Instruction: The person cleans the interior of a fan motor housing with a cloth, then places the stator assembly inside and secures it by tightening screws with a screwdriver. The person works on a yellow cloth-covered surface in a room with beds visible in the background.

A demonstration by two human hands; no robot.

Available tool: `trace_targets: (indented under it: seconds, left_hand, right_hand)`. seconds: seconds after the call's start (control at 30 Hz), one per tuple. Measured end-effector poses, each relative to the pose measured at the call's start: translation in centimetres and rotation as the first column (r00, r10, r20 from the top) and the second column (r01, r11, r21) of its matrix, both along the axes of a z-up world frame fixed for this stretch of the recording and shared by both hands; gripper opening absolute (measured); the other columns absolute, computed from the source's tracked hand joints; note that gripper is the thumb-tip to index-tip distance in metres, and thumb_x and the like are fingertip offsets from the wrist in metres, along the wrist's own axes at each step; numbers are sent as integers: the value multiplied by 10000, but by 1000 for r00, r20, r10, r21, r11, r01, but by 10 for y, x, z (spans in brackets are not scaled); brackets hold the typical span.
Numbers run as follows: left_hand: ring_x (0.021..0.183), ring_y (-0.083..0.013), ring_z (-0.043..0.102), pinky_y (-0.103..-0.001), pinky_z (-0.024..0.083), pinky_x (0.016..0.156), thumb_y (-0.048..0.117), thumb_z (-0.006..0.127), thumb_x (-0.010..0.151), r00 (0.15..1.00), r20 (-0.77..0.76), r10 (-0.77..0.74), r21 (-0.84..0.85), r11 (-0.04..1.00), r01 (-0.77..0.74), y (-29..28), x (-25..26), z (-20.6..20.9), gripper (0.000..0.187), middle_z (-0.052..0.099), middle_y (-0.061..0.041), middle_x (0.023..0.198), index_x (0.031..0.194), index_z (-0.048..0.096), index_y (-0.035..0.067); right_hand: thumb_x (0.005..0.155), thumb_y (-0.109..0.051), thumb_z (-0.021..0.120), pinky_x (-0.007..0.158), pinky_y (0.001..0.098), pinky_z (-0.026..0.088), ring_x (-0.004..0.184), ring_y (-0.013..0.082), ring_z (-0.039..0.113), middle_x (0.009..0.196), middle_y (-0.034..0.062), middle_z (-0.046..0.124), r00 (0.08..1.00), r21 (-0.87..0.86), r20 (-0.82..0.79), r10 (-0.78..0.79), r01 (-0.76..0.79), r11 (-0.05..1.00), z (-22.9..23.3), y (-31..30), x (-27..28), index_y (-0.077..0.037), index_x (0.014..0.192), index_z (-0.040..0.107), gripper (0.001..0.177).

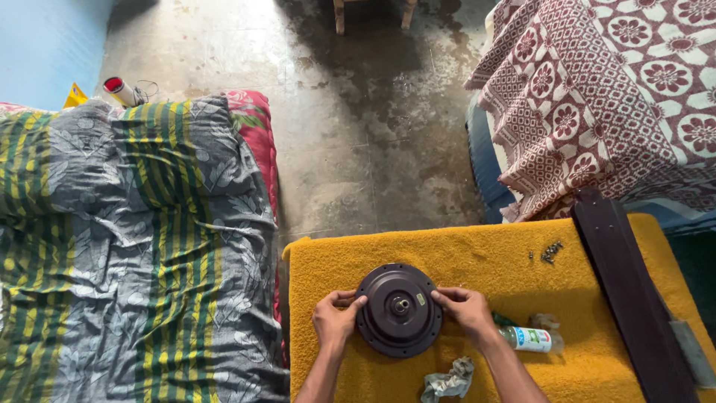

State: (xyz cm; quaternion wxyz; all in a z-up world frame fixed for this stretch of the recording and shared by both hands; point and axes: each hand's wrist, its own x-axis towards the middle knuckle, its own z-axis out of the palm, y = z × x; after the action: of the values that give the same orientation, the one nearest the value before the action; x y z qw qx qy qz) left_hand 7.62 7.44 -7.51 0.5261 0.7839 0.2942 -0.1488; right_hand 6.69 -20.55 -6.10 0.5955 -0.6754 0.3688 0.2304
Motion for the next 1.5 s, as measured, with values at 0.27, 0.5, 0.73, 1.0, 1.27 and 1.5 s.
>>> trace_targets:
  seconds: [0.27,0.5,0.73,1.0,1.27,1.5]
  left_hand:
    - [682,-155,728,-317,623,606,199,900,744,997,-72,-3,-139,990,-7,11,-18,-1,314,786,-88,817,993,785,46]
    - [636,-179,752,-304,646,598,125,887,770,969,-179,169,-253,944,-212,-1,-59,-14,317,771,-105,781,992,745,-51]
    - [748,-255,776,-363,623,682,210,889,781,970,-203,133,-77,985,-152,-24,-79,-6,518,806,-118,852,1205,664,13]
    - [927,-235,780,-354,634,792,129,813,799,997,-36,75,-100,992,-78,-33,-77,13,851,771,-163,1080,1530,442,357]
    - [896,-190,770,-320,645,710,159,749,893,975,-161,150,-76,984,-164,-35,-70,20,677,764,-104,1085,1499,515,351]
    - [902,-213,779,-341,675,725,116,782,850,978,-116,173,-145,971,-189,-31,-66,18,673,779,-126,1057,1470,556,249]
  right_hand:
    - [910,-384,738,835,309,566,899,149,733,996,60,821,977,-269,213,-29,87,959,-18,33,-22,-45,1148,793,419]
    - [916,-295,696,853,337,540,993,150,693,1110,34,766,978,172,88,-186,169,970,-54,6,-32,-80,1261,713,407]
    - [928,-285,710,821,313,548,941,139,692,1075,35,776,986,164,137,-98,75,984,-78,-4,-25,-59,1226,760,377]
    - [942,-186,722,844,332,558,941,194,703,1113,113,795,969,180,238,-70,26,983,-80,-5,-21,8,1273,746,384]
    - [905,-32,645,1102,392,532,1242,253,660,1377,182,681,994,298,99,-38,7,955,-46,-10,-21,-39,1408,593,507]
    - [925,-90,690,926,342,524,1083,201,652,1280,119,718,990,351,59,-130,101,931,-63,-11,-20,1,1399,630,486]
